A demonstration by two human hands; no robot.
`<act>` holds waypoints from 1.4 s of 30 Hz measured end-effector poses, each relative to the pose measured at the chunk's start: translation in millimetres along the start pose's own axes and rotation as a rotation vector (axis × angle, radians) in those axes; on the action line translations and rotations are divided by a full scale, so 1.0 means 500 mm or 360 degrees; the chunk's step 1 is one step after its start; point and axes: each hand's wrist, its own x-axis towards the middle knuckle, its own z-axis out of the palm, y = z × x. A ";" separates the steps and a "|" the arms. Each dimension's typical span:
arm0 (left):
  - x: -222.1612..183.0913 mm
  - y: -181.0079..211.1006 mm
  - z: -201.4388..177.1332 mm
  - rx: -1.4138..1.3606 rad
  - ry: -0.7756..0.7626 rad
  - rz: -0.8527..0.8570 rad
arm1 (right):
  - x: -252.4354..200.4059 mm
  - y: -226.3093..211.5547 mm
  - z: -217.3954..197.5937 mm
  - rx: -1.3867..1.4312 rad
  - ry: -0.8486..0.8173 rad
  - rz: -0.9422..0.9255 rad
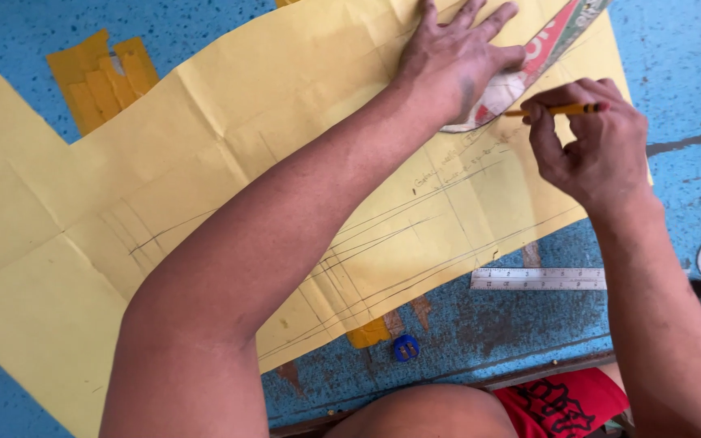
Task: Drafting a garment pattern on yellow paper using a pencil and rulers on a workbench.
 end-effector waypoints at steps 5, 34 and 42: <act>0.014 -0.007 0.019 -0.0120 0.0094 0.0018 | -0.005 -0.046 0.050 0.0400 0.0160 -0.0178; 0.061 -0.020 0.062 -0.0003 0.0336 0.0079 | 0.020 -0.156 0.128 0.0617 0.0420 -0.0212; 0.062 -0.020 0.067 0.0075 0.0295 0.0031 | 0.025 -0.157 0.134 0.0672 0.0439 -0.0177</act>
